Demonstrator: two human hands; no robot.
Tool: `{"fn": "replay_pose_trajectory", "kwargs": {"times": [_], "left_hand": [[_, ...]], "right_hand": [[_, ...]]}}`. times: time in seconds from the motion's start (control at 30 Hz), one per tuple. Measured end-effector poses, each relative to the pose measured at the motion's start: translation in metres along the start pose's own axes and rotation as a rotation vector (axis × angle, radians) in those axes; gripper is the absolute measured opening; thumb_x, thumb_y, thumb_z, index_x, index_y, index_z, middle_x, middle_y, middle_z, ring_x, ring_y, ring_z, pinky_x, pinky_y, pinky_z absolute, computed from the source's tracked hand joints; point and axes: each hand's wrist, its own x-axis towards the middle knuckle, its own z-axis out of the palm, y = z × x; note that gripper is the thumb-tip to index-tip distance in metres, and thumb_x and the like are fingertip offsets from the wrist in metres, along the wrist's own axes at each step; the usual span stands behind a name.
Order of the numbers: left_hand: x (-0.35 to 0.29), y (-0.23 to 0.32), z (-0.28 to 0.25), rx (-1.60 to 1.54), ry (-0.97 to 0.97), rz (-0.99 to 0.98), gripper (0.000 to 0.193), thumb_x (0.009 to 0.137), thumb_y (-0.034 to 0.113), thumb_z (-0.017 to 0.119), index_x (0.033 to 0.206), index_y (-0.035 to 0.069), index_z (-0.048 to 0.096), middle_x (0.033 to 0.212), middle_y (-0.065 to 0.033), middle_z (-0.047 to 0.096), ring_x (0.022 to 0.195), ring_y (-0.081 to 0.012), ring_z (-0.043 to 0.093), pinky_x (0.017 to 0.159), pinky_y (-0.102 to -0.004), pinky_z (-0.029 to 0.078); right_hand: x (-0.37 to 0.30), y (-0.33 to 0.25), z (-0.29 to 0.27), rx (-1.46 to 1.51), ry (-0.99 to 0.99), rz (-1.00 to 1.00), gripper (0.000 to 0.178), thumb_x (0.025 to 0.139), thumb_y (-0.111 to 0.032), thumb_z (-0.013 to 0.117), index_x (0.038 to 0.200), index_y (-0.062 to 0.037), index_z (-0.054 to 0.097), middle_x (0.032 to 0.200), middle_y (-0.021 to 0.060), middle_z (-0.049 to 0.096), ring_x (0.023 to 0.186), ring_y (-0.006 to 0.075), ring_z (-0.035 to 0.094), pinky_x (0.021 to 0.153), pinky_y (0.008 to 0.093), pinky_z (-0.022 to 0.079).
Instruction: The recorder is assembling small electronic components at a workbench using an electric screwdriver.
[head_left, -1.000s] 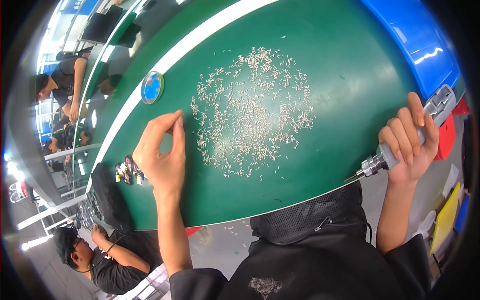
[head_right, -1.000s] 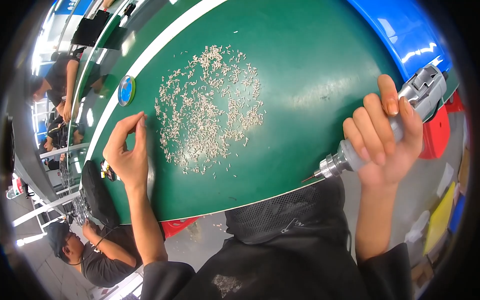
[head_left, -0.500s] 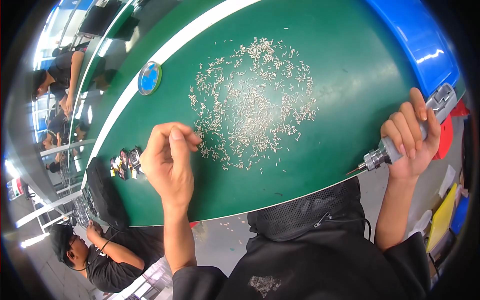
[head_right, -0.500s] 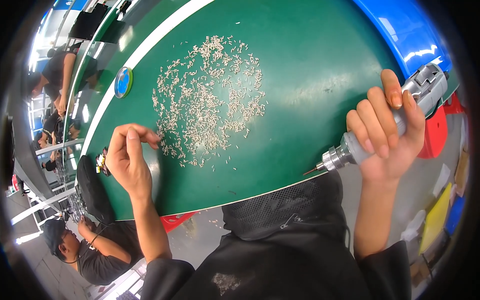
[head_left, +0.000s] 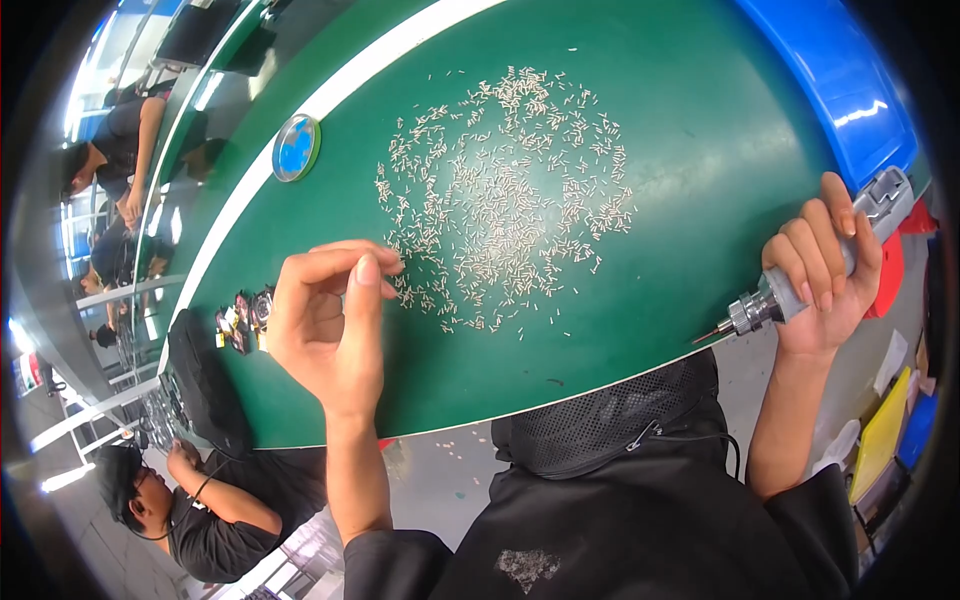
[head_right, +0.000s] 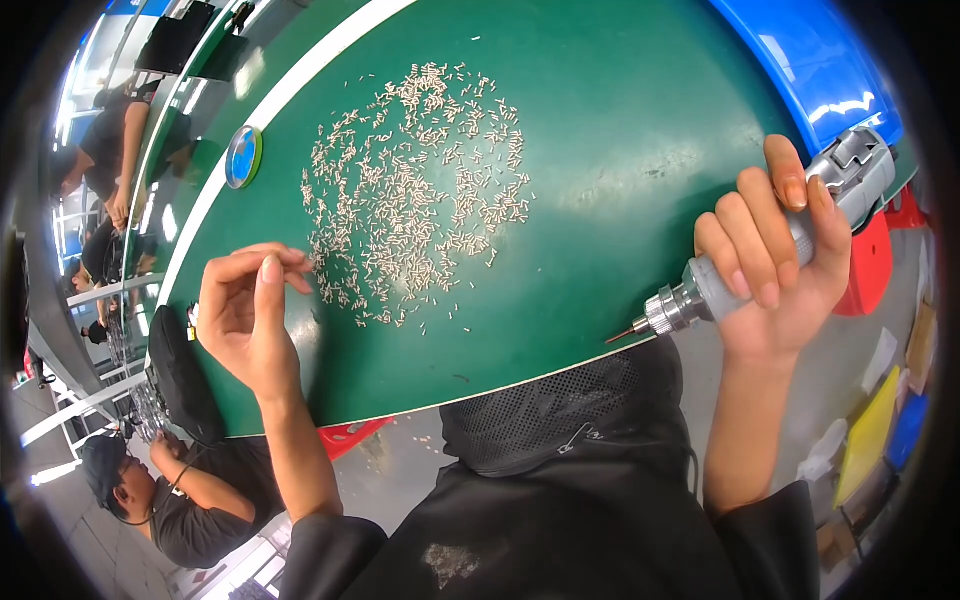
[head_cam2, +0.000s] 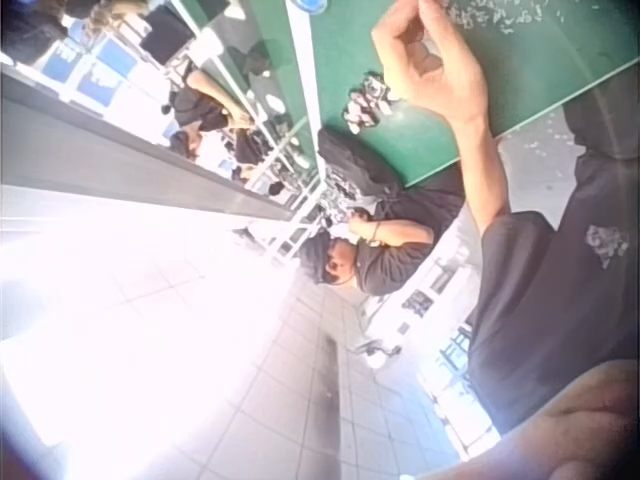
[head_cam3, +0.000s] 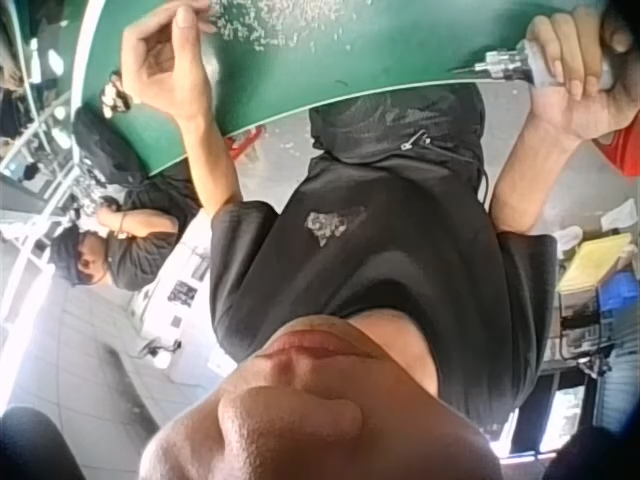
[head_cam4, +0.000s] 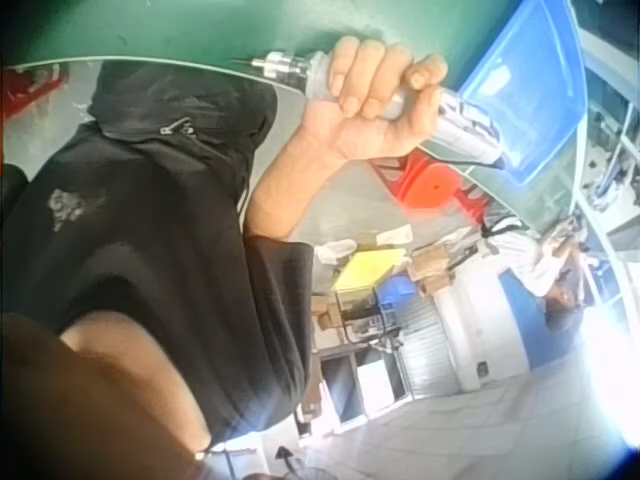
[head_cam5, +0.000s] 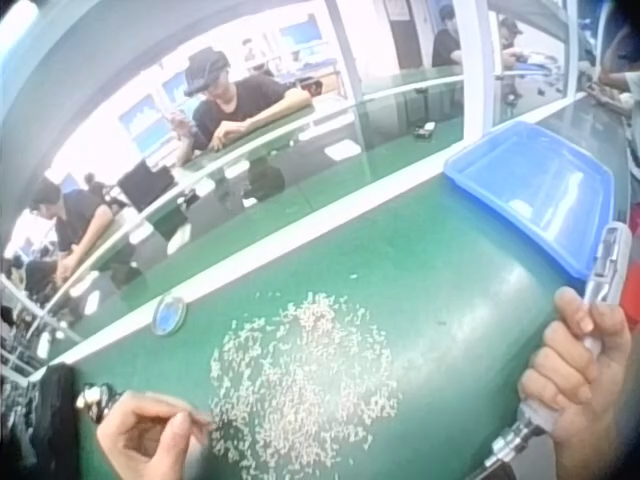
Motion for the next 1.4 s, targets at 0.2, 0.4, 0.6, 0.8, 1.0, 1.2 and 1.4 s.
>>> {"fn": "replay_pose_trajectory", "kwargs": {"times": [0.2, 0.4, 0.6, 0.8, 1.0, 1.2, 1.4], "left_hand": [[-0.016, 0.015, 0.009, -0.24, -0.086, -0.092, 0.014, 0.095, 0.006, 0.047, 0.088, -0.005, 0.052, 0.082, -0.0192, 0.063, 0.067, -0.0182, 0.06, 0.063, -0.028, 0.049], [-0.047, 0.043, 0.044, -0.513, -0.144, -0.245, 0.021, 0.098, 0.013, 0.044, 0.088, -0.004, 0.051, 0.076, -0.0199, 0.062, 0.066, -0.0208, 0.06, 0.059, -0.0295, 0.049], [-0.074, 0.052, 0.075, -0.945, -0.174, -0.352, 0.025, 0.1, 0.019, 0.042, 0.091, -0.004, 0.049, 0.075, -0.0218, 0.061, 0.066, -0.0236, 0.061, 0.056, -0.0304, 0.049], [-0.079, 0.058, 0.086, -1.0, -0.162, -0.378, 0.025, 0.099, 0.017, 0.043, 0.091, -0.005, 0.05, 0.076, -0.0195, 0.06, 0.067, -0.0222, 0.06, 0.058, -0.0302, 0.05], [-0.076, 0.053, 0.082, -0.995, -0.217, -0.377, 0.026, 0.098, 0.016, 0.046, 0.087, -0.006, 0.052, 0.074, -0.0176, 0.061, 0.067, -0.0202, 0.059, 0.058, -0.0289, 0.048], [-0.069, 0.055, 0.076, -0.855, -0.262, -0.389, 0.019, 0.095, 0.008, 0.05, 0.083, -0.006, 0.056, 0.071, -0.0144, 0.061, 0.062, -0.0179, 0.059, 0.055, -0.0265, 0.046], [-0.066, 0.056, 0.083, -0.37, -0.207, -0.183, 0.008, 0.082, -0.006, 0.056, 0.075, -0.004, 0.056, 0.064, -0.0109, 0.06, 0.055, -0.0188, 0.058, 0.051, -0.0265, 0.045]], "right_hand": [[-0.002, 0.0, 0.004, -0.021, 0.016, 0.004, 0.015, 0.096, -0.018, 0.042, 0.086, -0.0063, 0.042, 0.054, 0.0001, 0.039, 0.043, 0.0104, 0.04, 0.05, 0.027, 0.036], [0.004, 0.017, 0.04, 0.007, 0.057, -0.089, 0.013, 0.095, -0.014, 0.043, 0.085, -0.0066, 0.041, 0.052, -0.0003, 0.036, 0.042, 0.0097, 0.038, 0.051, 0.0256, 0.036], [0.015, 0.041, 0.075, 0.188, -0.009, -0.135, 0.014, 0.093, -0.017, 0.044, 0.086, -0.0048, 0.044, 0.053, 0.0001, 0.04, 0.043, 0.011, 0.042, 0.052, 0.0259, 0.039], [0.014, 0.041, 0.067, 0.074, -0.042, -0.065, 0.019, 0.093, -0.021, 0.043, 0.088, -0.0038, 0.047, 0.053, -0.0003, 0.041, 0.044, 0.0114, 0.042, 0.053, 0.0263, 0.04], [0.012, 0.044, 0.067, 0.072, -0.05, -0.069, 0.019, 0.094, -0.021, 0.043, 0.089, -0.0037, 0.047, 0.053, -0.0009, 0.04, 0.044, 0.0114, 0.042, 0.052, 0.026, 0.039], [0.012, 0.037, 0.063, -0.032, -0.108, -0.017, 0.02, 0.095, -0.022, 0.041, 0.09, -0.0042, 0.047, 0.054, -0.0013, 0.04, 0.044, 0.0107, 0.041, 0.053, 0.0256, 0.039], [0.012, 0.036, 0.059, -0.119, -0.098, -0.008, 0.02, 0.097, -0.022, 0.038, 0.092, -0.0046, 0.047, 0.055, -0.0014, 0.041, 0.045, 0.01, 0.041, 0.053, 0.0255, 0.038]]}}
